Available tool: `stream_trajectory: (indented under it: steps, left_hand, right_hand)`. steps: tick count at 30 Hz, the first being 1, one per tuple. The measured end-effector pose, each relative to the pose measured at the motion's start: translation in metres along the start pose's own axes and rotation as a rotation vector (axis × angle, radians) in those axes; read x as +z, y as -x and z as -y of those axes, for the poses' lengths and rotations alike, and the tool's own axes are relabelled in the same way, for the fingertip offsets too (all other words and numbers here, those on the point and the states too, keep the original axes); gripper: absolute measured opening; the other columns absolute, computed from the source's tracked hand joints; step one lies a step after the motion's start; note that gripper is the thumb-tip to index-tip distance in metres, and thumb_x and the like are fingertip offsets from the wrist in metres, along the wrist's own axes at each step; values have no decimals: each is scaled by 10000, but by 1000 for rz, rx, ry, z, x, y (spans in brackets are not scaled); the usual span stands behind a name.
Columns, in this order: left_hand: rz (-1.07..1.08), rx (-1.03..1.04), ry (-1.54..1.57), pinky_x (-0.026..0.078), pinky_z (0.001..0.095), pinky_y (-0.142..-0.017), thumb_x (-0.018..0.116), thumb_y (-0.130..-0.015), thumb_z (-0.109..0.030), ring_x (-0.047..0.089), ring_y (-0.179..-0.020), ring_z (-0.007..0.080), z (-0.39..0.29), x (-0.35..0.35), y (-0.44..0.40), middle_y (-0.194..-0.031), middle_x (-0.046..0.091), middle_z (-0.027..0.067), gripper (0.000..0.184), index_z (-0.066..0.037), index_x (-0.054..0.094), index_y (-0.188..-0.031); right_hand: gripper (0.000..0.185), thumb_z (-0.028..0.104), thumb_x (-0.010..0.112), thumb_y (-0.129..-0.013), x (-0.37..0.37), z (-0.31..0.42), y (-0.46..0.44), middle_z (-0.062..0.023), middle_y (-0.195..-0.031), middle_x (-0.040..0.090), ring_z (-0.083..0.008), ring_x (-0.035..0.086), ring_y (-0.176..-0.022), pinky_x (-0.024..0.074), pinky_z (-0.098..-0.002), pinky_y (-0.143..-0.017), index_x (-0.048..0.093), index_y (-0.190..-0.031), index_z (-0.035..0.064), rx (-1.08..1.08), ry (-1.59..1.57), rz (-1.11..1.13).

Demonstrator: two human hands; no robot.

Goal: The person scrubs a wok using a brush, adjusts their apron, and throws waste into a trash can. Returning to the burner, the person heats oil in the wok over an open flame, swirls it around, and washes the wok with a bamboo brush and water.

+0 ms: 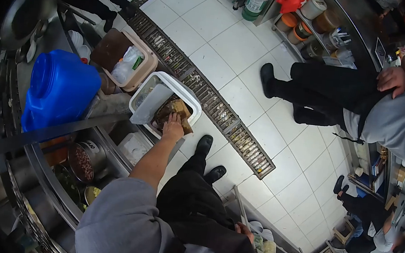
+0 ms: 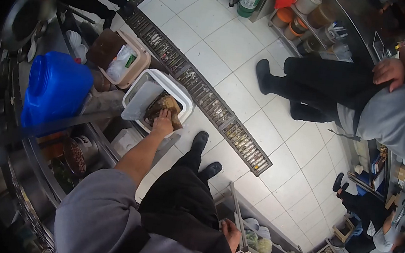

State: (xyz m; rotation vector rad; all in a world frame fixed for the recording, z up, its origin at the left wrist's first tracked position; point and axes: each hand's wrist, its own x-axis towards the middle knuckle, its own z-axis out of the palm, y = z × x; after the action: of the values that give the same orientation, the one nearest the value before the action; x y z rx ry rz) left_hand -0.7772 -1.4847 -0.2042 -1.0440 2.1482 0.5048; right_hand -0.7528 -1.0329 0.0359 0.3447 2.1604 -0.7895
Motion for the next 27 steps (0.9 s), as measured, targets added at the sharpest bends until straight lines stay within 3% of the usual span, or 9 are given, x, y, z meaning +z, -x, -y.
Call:
stream_trajectory:
  steps: [4,6,8,13,17,21,23,24,27]
  left_hand:
    - [133,-106,-5,257,426,-1092,395,-882,-166,140,-1398,252,5,-4,-40,-1520,139,74,596,-58,207,-1437]
    - [93,-54,-16,285,410,-1083,402,-840,-128,200,-1375,319,28,16,-77,-1517,111,134,640,-18,188,-1432]
    - [90,-56,19,308,410,-1069,420,-840,-132,307,-1323,339,43,21,-110,-1471,249,167,628,-16,217,-1423]
    - [73,-68,47,318,406,-1061,440,-838,-137,338,-1301,338,63,17,-141,-1438,297,178,617,-13,243,-1409]
    - [-9,-126,96,326,402,-1055,456,-837,-141,363,-1284,337,67,32,-153,-1411,335,187,608,-10,263,-1398]
    - [-71,-163,224,334,399,-1049,472,-836,-145,388,-1266,335,62,30,-161,-1384,373,195,599,-8,283,-1388]
    - [-199,-44,265,338,397,-1045,480,-835,-147,400,-1257,335,58,27,-134,-1371,392,200,595,-6,294,-1382]
    - [-521,231,122,357,384,-1021,563,-840,-304,460,-1186,350,50,35,-112,-1282,487,209,524,-44,467,-1284]
    - [-302,309,-313,450,417,-888,518,-857,-247,576,-1023,347,69,57,-109,-1078,609,215,332,2,608,-1058]
  right_hand:
    - [308,199,629,-854,-3,19,3,-154,-791,679,-187,650,-689,496,-288,-649,631,-1027,-56,81,88,0]
    - [313,202,633,-849,-1,13,1,-161,-787,677,-196,655,-698,499,-292,-656,632,-1026,-55,104,133,16]
    - [317,206,637,-845,3,4,2,-167,-783,676,-204,660,-707,501,-296,-663,632,-1026,-55,131,170,26]
    - [306,201,639,-845,20,-20,1,-158,-759,674,-190,667,-712,506,-287,-660,635,-1006,-59,134,192,62]
    - [291,182,634,-854,28,12,0,-119,-748,675,-142,654,-668,513,-267,-627,632,-1019,-57,257,39,46]
    - [272,203,630,-848,46,-15,19,-140,-737,676,-184,667,-663,510,-293,-616,654,-979,-34,341,-120,-67]
    - [256,241,617,-839,56,-54,38,-171,-744,666,-271,670,-681,506,-338,-629,677,-922,6,276,37,-37]
    - [256,241,617,-839,59,-70,49,-171,-744,666,-271,670,-681,506,-338,-629,677,-922,6,301,-26,-95]
    - [257,285,612,-825,84,-110,106,-184,-784,646,-346,636,-746,499,-392,-687,688,-873,44,326,-51,-136]
